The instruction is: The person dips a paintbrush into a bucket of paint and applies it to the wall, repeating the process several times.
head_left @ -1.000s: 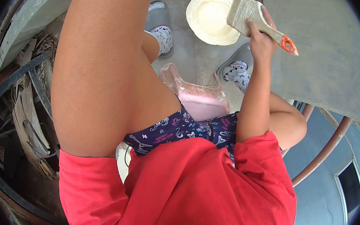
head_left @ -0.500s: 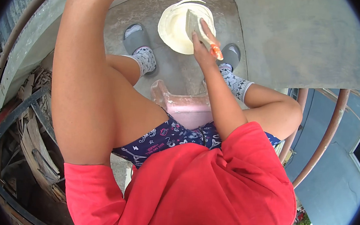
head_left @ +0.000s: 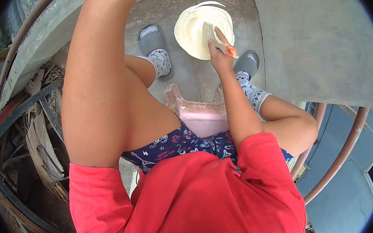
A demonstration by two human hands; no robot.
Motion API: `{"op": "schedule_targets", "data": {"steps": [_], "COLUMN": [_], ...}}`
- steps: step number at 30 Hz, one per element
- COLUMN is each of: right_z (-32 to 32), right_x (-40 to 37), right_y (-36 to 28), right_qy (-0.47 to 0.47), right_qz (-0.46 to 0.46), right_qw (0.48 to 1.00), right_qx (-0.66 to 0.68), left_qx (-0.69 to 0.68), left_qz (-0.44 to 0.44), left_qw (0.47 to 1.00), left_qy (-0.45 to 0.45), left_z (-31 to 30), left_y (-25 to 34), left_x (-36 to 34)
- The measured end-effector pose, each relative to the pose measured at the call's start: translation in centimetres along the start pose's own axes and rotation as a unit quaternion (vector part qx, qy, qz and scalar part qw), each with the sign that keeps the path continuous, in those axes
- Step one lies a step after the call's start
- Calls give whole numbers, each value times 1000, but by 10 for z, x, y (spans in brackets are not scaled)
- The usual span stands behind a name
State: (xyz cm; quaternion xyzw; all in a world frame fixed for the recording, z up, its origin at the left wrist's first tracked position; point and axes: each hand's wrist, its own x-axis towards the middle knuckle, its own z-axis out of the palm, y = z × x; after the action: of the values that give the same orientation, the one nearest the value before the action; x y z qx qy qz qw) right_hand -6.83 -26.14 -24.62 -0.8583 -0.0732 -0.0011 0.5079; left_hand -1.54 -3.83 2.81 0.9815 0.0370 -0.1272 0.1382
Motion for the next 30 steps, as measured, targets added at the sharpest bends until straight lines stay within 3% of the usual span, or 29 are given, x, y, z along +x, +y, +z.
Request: {"op": "schedule_targets", "data": {"steps": [3,5,6,7,9,10,14,15,16,17,19,23,26,28,30], "right_z": [-1,-13,-14,-12,-15,-13,-10,-16,-22,-30,-52,-107,-137,-155,-170], "right_x": [5,7,7,7,7,5,3,5,8,10,20,58,95,120,146], "right_y": [6,-14,-26,-23,-8,-4,-6,-16,-24,-24,-21,3,41,58,89], "right_qy": [12,37,65,66,-39,-94,5,41,79,82,142,179,150,80,19], "right_qz": [11,113,94,94,-34,57,50,156,253,252,155,22,-22,-10,-67], "right_qw": [1000,985,975,975,999,993,999,972,908,909,938,983,988,952,927], "right_qx": [21,125,191,189,3,-29,10,170,324,321,275,40,-35,-295,-370], "left_qx": [-32,-52,-39,-28,-20,-11,-22,-13,-4,-6,50,49,33,42,66], "left_qz": [-9,-10,-10,-10,-26,-44,-17,-56,-92,-89,-65,-54,-44,-60,-71], "left_qw": [999,998,999,999,999,998,1000,998,995,995,996,997,999,997,995], "left_qy": [-17,-46,-36,-27,-39,-51,1,-24,-46,-46,18,23,-6,0,16], "left_z": [-10,-10,-10,-10,-11,-9,-12,-15,-18,-15,-11,-4,-5,-1,5], "left_y": [1,3,3,5,7,12,21,21,22,23,23,21,17,20,18], "left_x": [6,4,4,5,11,13,-1,7,13,10,3,6,9,7,7]}}
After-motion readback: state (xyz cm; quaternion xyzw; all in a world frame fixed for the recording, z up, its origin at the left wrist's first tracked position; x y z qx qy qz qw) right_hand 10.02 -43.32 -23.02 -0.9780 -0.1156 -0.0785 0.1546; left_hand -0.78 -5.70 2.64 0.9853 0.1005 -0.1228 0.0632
